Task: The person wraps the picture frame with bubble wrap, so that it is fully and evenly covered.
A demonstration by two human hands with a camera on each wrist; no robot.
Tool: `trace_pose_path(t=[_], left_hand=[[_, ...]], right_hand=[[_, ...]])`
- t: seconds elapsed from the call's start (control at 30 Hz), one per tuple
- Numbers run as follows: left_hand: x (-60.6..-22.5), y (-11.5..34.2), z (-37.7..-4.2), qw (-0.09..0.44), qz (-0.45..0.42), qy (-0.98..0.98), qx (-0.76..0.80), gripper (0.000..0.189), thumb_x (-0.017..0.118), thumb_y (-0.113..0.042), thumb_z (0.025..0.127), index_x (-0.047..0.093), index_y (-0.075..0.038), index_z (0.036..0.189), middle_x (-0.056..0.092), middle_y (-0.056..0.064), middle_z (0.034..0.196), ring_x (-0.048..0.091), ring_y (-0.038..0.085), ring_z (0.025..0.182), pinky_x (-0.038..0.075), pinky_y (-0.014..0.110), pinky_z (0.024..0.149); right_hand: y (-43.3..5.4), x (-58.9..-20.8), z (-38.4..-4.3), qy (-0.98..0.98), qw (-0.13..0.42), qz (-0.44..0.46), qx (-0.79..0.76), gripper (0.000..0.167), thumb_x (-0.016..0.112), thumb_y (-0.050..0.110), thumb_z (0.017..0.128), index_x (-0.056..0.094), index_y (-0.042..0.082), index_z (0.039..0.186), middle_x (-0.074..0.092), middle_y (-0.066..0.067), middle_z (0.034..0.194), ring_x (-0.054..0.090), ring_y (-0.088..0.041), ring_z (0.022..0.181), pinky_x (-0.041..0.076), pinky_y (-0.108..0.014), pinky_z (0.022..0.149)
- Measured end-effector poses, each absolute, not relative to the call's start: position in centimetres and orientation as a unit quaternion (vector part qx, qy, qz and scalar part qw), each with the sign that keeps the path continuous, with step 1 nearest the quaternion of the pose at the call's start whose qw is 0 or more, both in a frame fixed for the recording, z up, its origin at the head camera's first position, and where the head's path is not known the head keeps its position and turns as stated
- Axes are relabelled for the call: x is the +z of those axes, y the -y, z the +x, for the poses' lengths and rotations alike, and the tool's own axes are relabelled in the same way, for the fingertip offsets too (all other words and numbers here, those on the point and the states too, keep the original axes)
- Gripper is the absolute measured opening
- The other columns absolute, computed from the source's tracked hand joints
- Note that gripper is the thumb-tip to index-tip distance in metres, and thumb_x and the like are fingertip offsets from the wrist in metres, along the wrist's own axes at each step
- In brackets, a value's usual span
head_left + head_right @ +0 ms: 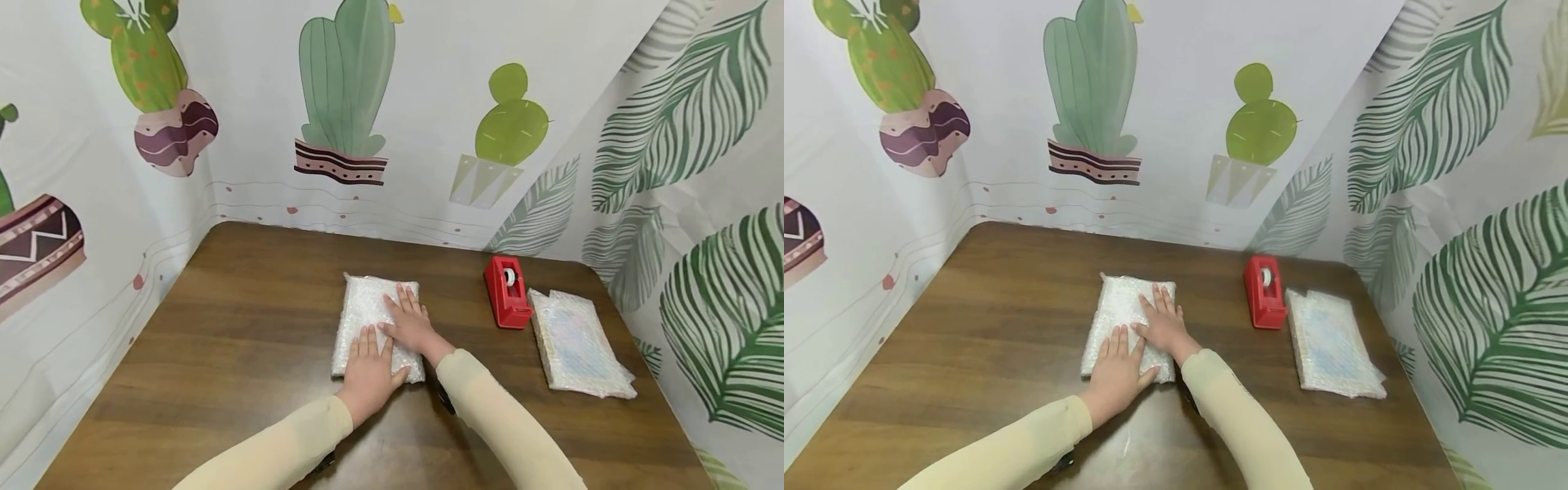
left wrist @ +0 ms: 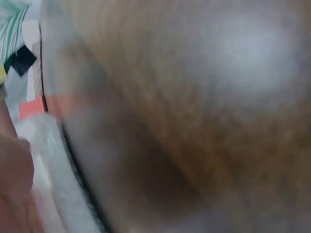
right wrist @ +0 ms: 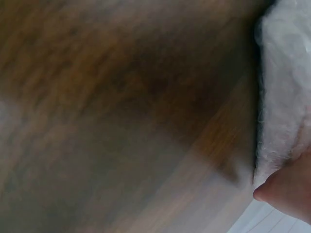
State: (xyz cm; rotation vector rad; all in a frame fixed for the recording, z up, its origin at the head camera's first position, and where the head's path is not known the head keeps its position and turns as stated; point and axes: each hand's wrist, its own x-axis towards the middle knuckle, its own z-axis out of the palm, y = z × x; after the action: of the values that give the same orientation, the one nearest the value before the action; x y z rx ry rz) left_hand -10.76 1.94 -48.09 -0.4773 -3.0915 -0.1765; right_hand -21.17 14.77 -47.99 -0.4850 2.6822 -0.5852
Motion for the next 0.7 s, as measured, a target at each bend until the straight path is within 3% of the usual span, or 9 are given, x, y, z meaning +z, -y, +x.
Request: trace_pose_path(t=[0.17,0.33,0.57,0.7], left_hand=[[-47.9,-2.0,-10.4,0.029,-0.181,0.983,-0.018,0.063,0.053,-0.054,0.101,0.061,-0.007,0.142,0.060,0.025,0.144,0.058,0.036,0.137,0.050,0.045,0.112],[-47.9,0.4,-11.3,-0.003,-0.252,0.962,-0.104,0.057,0.053,-0.048,0.103,0.059,-0.008,0.143,0.059,0.023,0.146,0.057,0.037,0.138,0.049,0.045,0.114],[-48.4,3.9,-11.9,-0.025,-0.375,0.922,-0.093,0.047,0.039,-0.046,0.109,0.053,-0.030,0.150,0.049,0.014,0.158,0.048,0.032,0.147,0.042,0.047,0.120],[-48.8,4.5,-11.9,-0.011,-0.389,0.917,-0.088,0.047,0.043,-0.051,0.107,0.050,-0.039,0.151,0.048,0.017,0.159,0.047,0.035,0.148,0.040,0.052,0.120]], right_hand=[[-14.7,-47.5,-21.0,-0.949,0.165,-0.164,-0.212,0.070,0.051,0.041,0.106,0.024,0.012,0.164,-0.001,-0.016,0.174,-0.004,-0.038,0.163,0.008,-0.071,0.126],[-14.8,-47.5,-21.1,-0.958,0.160,-0.158,-0.180,0.071,0.053,0.045,0.104,0.028,0.016,0.163,0.005,-0.014,0.175,0.001,-0.035,0.163,0.011,-0.070,0.126],[-14.5,-47.6,-21.1,-0.961,0.162,-0.153,-0.163,0.072,0.055,0.047,0.102,0.031,0.016,0.163,0.008,-0.013,0.175,0.006,-0.035,0.163,0.014,-0.067,0.127],[-14.1,-46.9,-21.4,-0.960,0.160,-0.155,-0.170,0.069,0.053,0.046,0.101,0.037,0.015,0.160,0.014,-0.014,0.174,0.011,-0.038,0.162,0.017,-0.069,0.126]])
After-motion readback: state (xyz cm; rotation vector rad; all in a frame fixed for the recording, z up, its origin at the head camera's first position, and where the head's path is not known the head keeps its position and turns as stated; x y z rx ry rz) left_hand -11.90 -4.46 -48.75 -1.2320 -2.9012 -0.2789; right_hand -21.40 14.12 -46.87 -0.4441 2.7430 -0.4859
